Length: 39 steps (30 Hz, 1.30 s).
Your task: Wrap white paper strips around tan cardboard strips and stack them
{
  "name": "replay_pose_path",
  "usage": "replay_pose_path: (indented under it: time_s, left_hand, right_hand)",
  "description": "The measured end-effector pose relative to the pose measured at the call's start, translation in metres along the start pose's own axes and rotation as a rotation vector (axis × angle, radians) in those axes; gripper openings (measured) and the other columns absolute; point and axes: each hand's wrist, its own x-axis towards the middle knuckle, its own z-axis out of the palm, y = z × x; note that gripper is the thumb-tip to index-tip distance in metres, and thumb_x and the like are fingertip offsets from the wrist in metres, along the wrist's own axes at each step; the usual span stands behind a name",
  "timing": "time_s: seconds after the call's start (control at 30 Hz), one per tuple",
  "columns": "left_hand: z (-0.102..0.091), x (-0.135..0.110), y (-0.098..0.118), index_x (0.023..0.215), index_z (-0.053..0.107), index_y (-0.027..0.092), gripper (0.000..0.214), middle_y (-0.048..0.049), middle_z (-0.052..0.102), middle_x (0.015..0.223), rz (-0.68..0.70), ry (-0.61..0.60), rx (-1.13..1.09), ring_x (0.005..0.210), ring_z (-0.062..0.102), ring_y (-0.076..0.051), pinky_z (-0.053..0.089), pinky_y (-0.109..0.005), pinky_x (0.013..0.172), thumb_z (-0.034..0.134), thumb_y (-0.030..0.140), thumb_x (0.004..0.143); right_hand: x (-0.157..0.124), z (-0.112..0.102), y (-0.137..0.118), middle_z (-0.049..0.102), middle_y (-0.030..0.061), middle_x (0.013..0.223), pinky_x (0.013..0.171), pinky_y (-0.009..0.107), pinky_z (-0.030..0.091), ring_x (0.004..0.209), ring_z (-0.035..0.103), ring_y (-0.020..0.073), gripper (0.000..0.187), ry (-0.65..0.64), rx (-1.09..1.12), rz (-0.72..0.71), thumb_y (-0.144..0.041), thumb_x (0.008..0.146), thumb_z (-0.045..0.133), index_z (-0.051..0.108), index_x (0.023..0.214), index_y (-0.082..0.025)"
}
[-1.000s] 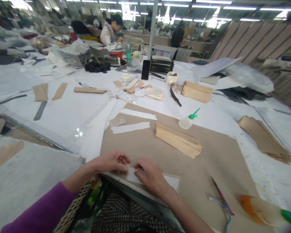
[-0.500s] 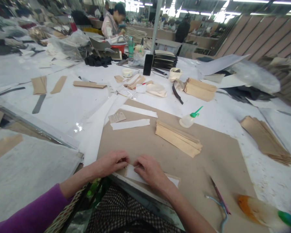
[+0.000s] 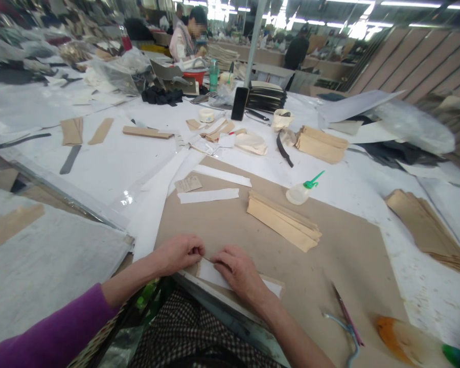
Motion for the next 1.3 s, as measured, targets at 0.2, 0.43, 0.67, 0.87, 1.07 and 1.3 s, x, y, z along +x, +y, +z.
replay_pose_path:
  time_s: [0.2, 0.43, 0.67, 0.87, 1.07, 1.3]
  left_hand:
    - [0.003, -0.011, 0.004, 0.092, 0.069, 0.022, 0.018, -0.0023, 0.064, 0.095, 0.049, -0.004, 0.117, 0.087, 0.061, -0.018, 0.042, -0.028, 0.078, 0.052, 0.024, 0.095]
    - [0.023, -0.034, 0.003, 0.114, 0.065, 0.023, 0.029, -0.0057, 0.061, 0.110, 0.097, 0.055, 0.371, 0.095, 0.059, -0.021, 0.043, -0.030, 0.077, 0.044, 0.011, 0.098]
    - [0.037, -0.045, 0.002, 0.121, 0.063, 0.017, 0.028, -0.0094, 0.064, 0.110, 0.252, 0.224, 0.584, 0.098, 0.055, -0.025, 0.048, -0.039, 0.084, 0.051, 0.011, 0.095]
    - [0.042, -0.048, 0.004, 0.122, 0.062, 0.016, 0.028, -0.0102, 0.062, 0.115, 0.245, 0.319, 0.511, 0.100, 0.053, -0.024, 0.047, -0.039, 0.087, 0.046, 0.014, 0.099]
    - [0.039, -0.043, 0.019, 0.107, 0.067, 0.016, 0.024, -0.0098, 0.064, 0.107, 0.255, 0.334, 0.612, 0.100, 0.054, -0.026, 0.044, -0.043, 0.086, 0.045, 0.024, 0.103]
    - [0.065, -0.031, 0.032, 0.107, 0.066, 0.015, 0.023, -0.0117, 0.065, 0.113, 0.219, 0.440, 0.603, 0.102, 0.057, -0.025, 0.050, -0.041, 0.090, 0.046, 0.009, 0.098]
  right_hand:
    - [-0.004, 0.005, 0.002, 0.066, 0.0049, 0.096, 0.082, 0.029, 0.046, 0.093, 0.058, 0.0194, 0.016, 0.044, -0.085, -0.072, -0.015, 0.099, 0.061, 0.074, 0.105, -0.021]
    - [-0.013, 0.009, 0.001, 0.064, 0.0087, 0.102, 0.082, 0.032, 0.047, 0.094, 0.054, 0.0221, 0.020, 0.060, -0.297, -0.211, -0.012, 0.099, 0.058, 0.068, 0.115, -0.019]
    - [-0.013, 0.001, -0.006, 0.063, 0.0106, 0.103, 0.084, 0.035, 0.049, 0.094, 0.052, 0.0238, 0.019, 0.006, -0.394, -0.289, -0.017, 0.100, 0.059, 0.064, 0.118, -0.014]
    - [-0.013, 0.000, -0.005, 0.064, 0.0107, 0.104, 0.083, 0.034, 0.049, 0.094, 0.053, 0.0236, 0.019, -0.008, -0.422, -0.298, -0.018, 0.100, 0.059, 0.064, 0.117, -0.014]
    - [-0.015, 0.001, -0.006, 0.063, 0.0103, 0.103, 0.083, 0.035, 0.048, 0.093, 0.052, 0.0239, 0.017, 0.002, -0.447, -0.308, -0.021, 0.100, 0.060, 0.064, 0.115, -0.013]
    - [-0.017, 0.002, -0.004, 0.063, 0.0099, 0.103, 0.085, 0.035, 0.049, 0.094, 0.053, 0.0232, 0.015, 0.020, -0.436, -0.313, -0.019, 0.100, 0.059, 0.064, 0.113, -0.014]
